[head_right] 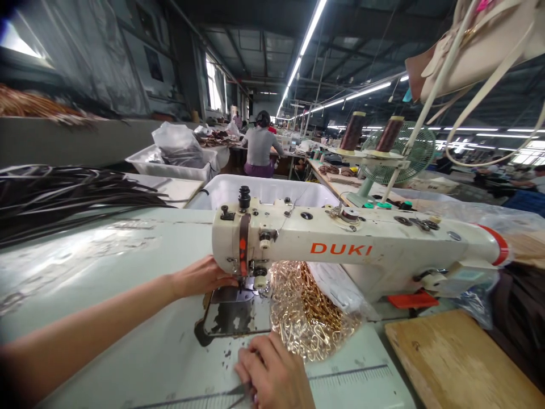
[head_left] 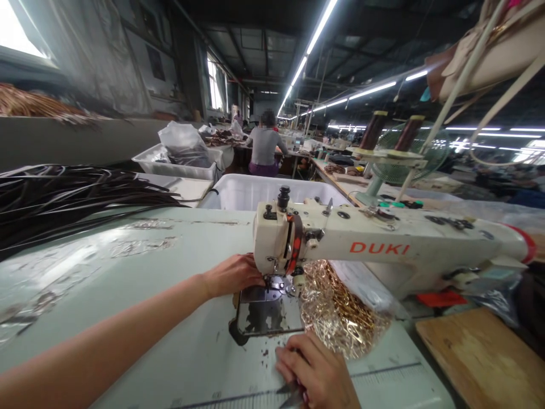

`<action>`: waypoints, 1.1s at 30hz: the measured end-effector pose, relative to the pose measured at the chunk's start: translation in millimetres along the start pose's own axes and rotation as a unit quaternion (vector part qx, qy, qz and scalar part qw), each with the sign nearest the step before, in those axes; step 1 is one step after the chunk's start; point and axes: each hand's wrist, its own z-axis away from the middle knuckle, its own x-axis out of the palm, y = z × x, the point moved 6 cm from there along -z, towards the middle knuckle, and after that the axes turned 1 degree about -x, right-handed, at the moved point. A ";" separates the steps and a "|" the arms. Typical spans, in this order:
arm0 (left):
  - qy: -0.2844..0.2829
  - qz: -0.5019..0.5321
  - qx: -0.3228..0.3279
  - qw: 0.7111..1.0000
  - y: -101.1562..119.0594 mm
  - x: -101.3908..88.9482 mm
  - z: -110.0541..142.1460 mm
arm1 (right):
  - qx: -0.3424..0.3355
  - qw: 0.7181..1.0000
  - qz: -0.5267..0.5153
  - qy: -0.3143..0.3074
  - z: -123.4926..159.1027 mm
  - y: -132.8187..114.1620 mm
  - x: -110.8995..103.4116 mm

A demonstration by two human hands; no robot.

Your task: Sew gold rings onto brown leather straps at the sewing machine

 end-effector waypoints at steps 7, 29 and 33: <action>-0.045 -0.126 -0.054 0.990 29.7 11.6 26.7 | 0.031 0.999 -0.017 -0.030 1.2 0.3 0.7; -0.227 0.037 -0.187 0.955 25.7 -15.6 18.4 | 0.085 0.993 -0.017 -0.086 4.7 0.7 0.2; -0.281 0.108 -0.213 0.930 20.1 -6.7 37.9 | 0.091 0.992 -0.016 -0.088 2.5 -1.1 -2.4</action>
